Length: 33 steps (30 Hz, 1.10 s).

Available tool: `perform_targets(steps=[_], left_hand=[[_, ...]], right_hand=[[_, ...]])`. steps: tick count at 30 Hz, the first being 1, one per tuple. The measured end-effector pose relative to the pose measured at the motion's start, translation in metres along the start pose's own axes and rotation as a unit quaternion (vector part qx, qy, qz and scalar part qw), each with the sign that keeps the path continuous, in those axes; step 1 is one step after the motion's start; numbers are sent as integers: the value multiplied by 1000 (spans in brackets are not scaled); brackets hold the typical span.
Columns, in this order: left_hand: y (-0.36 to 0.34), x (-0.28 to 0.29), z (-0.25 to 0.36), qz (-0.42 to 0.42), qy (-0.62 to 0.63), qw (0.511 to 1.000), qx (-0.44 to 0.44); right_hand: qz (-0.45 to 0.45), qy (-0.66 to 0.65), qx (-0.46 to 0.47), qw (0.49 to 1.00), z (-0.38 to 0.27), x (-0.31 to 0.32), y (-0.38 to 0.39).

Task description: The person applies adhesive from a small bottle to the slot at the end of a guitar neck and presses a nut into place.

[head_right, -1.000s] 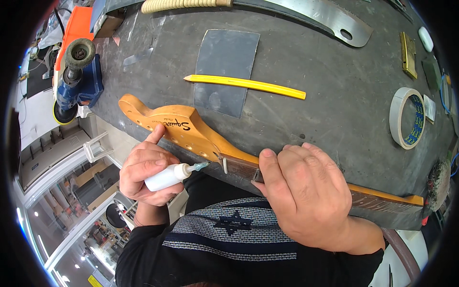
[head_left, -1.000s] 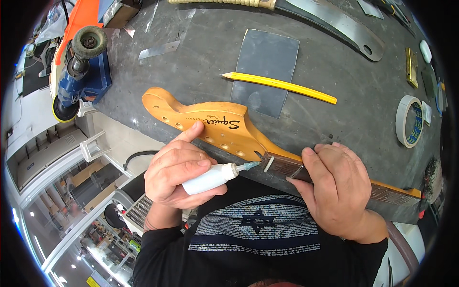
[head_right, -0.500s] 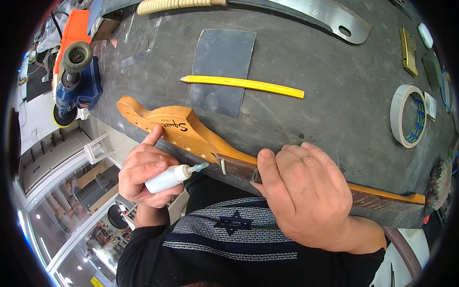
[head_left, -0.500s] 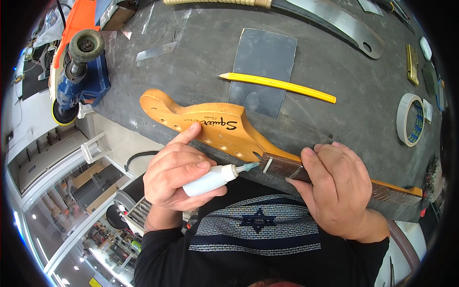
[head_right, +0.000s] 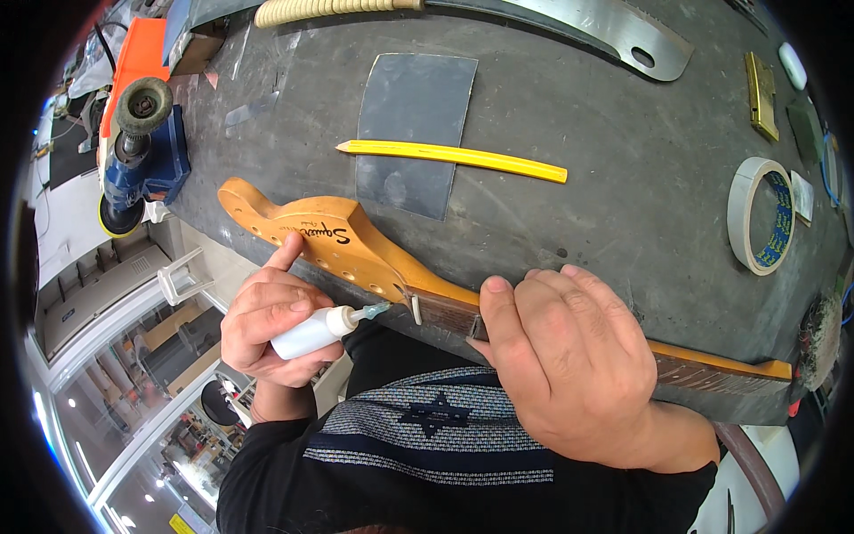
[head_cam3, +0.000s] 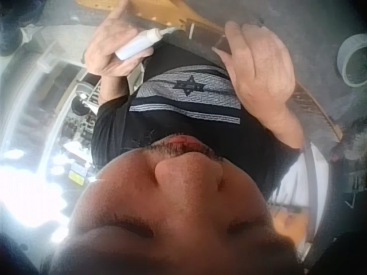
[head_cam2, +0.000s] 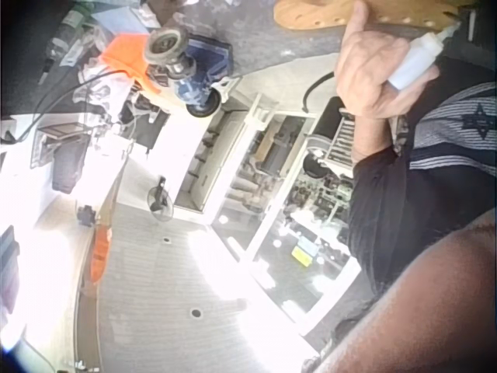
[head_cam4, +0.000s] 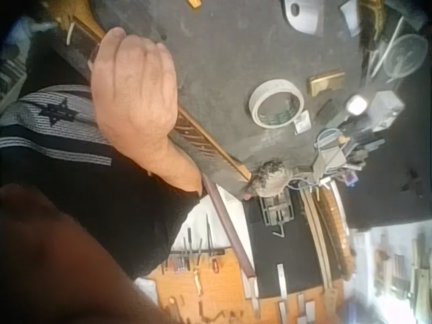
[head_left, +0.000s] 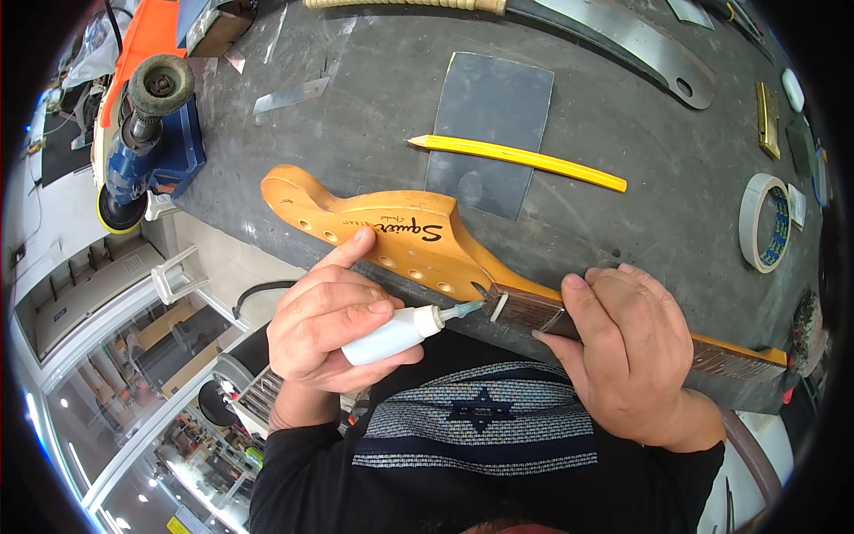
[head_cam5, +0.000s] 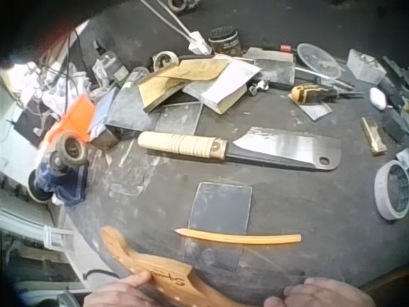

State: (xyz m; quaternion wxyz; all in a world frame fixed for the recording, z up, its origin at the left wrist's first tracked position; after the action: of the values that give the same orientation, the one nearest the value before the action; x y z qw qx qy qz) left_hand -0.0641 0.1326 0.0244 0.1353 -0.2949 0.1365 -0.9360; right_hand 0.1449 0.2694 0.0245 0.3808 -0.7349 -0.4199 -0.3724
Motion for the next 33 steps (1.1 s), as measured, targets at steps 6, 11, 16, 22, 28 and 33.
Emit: perform_targets(steps=[6, 11, 16, 22, 28, 33], left_hand=[[0, 0, 0, 3, 1, 1000, -1], [1, 0, 0, 8, 7, 1000, -1], [0, -1, 1, 4, 6, 1000, -3], [1, 0, 0, -7, 5, 1000, 8], [0, -1, 1, 5, 4, 1000, 0], [1, 0, 1, 10, 5, 1000, 10]], right_hand=[[2, 1, 1, 1000, 0, 0, 0], [-1, 1, 2, 1000, 0, 0, 0], [6, -2, 1, 1000, 0, 0, 0], [0, -1, 0, 1000, 0, 0, -1], [3, -4, -1, 1000, 0, 0, 0], [0, -4, -2, 1000, 1, -1, 0]])
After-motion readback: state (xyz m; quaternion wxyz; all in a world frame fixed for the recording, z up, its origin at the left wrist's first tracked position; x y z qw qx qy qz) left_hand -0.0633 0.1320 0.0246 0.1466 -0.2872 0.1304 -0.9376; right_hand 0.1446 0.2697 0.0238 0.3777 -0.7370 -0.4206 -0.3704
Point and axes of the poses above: each hand's wrist, its own y-axis away from the middle knuckle, its own x-axis out of the back of the hand, z = x × y, the point moved 8 cm from there along -y, towards the middle knuckle, and after that the axes turned 2 degrees about -z, right-handed, at the moved point
